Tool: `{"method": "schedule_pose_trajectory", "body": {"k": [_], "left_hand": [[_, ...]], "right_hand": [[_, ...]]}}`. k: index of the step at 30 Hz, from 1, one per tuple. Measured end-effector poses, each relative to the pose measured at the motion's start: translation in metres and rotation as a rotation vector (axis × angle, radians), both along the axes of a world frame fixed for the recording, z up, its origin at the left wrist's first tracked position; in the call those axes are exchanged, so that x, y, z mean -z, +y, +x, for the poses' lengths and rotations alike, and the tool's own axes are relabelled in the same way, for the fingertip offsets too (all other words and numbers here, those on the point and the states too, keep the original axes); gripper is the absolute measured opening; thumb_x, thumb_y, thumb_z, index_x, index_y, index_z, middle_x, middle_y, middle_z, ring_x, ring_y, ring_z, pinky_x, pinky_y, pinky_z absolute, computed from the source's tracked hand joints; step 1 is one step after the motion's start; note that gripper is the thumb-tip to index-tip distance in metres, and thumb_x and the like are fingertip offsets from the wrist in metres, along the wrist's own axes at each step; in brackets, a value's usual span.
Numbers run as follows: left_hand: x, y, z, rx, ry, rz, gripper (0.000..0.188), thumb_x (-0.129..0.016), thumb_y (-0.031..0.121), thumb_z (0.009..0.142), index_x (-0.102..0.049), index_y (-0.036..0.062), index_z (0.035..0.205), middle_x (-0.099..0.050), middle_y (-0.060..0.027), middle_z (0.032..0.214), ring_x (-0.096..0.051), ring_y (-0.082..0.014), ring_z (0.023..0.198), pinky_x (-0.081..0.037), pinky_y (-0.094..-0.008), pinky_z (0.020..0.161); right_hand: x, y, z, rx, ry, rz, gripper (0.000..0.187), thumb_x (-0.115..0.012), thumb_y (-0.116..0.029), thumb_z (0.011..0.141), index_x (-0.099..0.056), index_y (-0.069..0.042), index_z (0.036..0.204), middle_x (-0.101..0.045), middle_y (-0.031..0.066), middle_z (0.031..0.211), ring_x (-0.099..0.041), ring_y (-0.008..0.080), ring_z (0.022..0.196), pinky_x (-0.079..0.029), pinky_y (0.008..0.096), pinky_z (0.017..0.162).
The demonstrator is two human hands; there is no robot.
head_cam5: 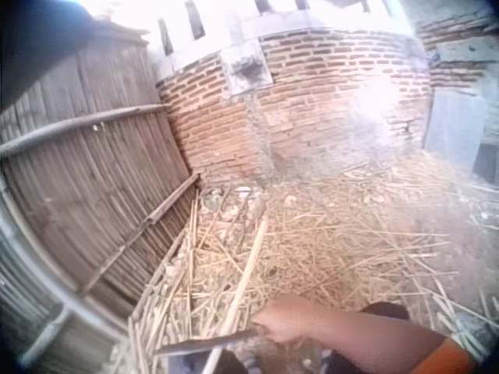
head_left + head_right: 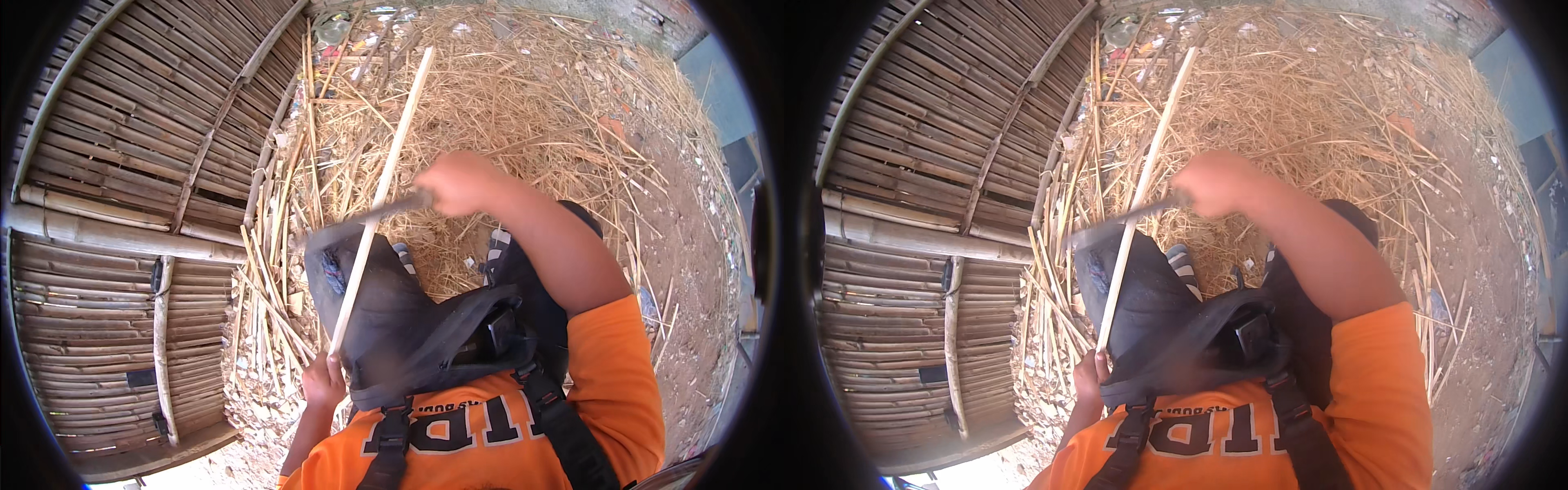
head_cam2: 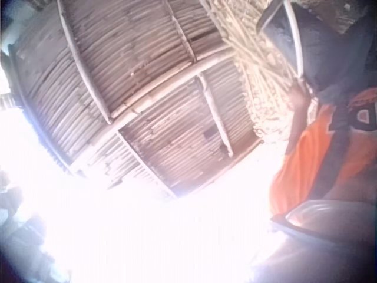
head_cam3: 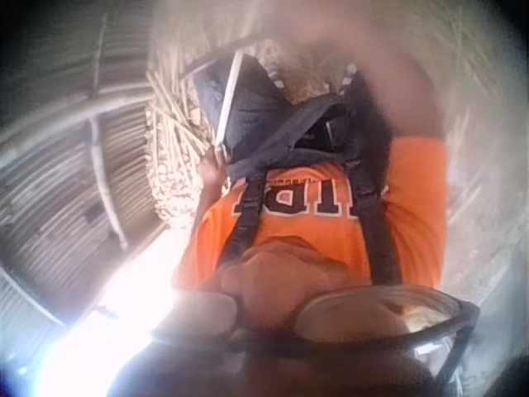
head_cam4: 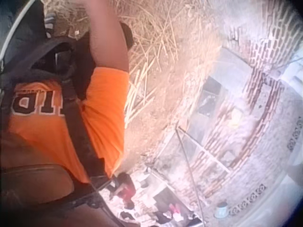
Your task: The person scrapes a thin bamboo strip with a blade while sitting on the ground outdoors. The person holds the bamboo strip with one hand and repeatedly runs the blade along its length with the other hand.
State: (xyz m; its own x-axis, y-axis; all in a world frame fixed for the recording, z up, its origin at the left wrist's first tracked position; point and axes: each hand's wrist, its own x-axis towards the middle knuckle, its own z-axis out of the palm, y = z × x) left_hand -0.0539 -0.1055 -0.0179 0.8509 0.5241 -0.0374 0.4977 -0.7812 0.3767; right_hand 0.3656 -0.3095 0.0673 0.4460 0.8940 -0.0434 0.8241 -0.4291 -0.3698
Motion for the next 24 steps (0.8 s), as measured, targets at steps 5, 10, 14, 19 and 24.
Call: {"method": "schedule_pose_trajectory", "body": {"k": [5, 10, 14, 19, 24], "left_hand": [[0.015, 0.006, 0.002, 0.016, -0.025, 0.039, 0.040, -0.046, 0.034, 0.103, -0.059, 0.0041, 0.081, -0.058, -0.0238, 0.063, -0.060, -0.0462, 0.060, -0.046, -0.0535, 0.055], [0.002, 0.013, 0.003, 0.038, -0.013, 0.086, 0.040, -0.046, 0.035, 0.103, -0.060, 0.0042, 0.081, -0.059, -0.0230, 0.063, -0.060, -0.0464, 0.059, -0.047, -0.0531, 0.054], [0.008, 0.007, -0.005, 0.041, -0.011, 0.047, 0.040, -0.045, 0.034, 0.103, -0.059, 0.0038, 0.081, -0.059, -0.0230, 0.063, -0.060, -0.0465, 0.059, -0.046, -0.0528, 0.054], [0.009, 0.008, 0.006, 0.017, -0.013, 0.054, 0.041, -0.046, 0.033, 0.102, -0.056, 0.0027, 0.077, -0.057, -0.0248, 0.062, -0.059, -0.0476, 0.059, -0.046, -0.0542, 0.055], [0.006, 0.021, 0.003, 0.030, 0.009, 0.138, 0.041, -0.047, 0.034, 0.101, -0.056, 0.0025, 0.076, -0.058, -0.0243, 0.062, -0.059, -0.0478, 0.059, -0.045, -0.0556, 0.056]], "right_hand": [[0.037, -0.011, 0.059, 0.233, 0.137, -0.015, 0.029, -0.069, -0.012, 0.085, -0.069, -0.003, 0.112, -0.073, 0.0164, 0.095, -0.071, 0.0278, 0.087, -0.056, 0.0445, 0.079], [0.015, -0.030, 0.074, 0.634, 0.367, 0.317, 0.021, -0.066, -0.013, 0.086, -0.071, -0.004, 0.104, -0.071, 0.0168, 0.093, -0.070, 0.0294, 0.088, -0.056, 0.0434, 0.078], [-0.011, 0.010, -0.004, 0.059, -0.008, -0.021, 0.021, -0.067, -0.011, 0.083, -0.072, -0.009, 0.103, -0.072, 0.0159, 0.088, -0.071, 0.0286, 0.084, -0.056, 0.0424, 0.076], [0.031, -0.012, 0.068, 0.526, 0.126, 0.152, 0.021, -0.065, -0.010, 0.080, -0.069, -0.006, 0.100, -0.069, 0.0164, 0.081, -0.069, 0.0305, 0.075, -0.056, 0.0433, 0.071], [0.009, -0.022, 0.063, 0.513, 0.228, 0.263, 0.018, -0.070, -0.012, 0.082, -0.068, -0.004, 0.099, -0.068, 0.0167, 0.082, -0.068, 0.0267, 0.072, -0.055, 0.0422, 0.068]]}}
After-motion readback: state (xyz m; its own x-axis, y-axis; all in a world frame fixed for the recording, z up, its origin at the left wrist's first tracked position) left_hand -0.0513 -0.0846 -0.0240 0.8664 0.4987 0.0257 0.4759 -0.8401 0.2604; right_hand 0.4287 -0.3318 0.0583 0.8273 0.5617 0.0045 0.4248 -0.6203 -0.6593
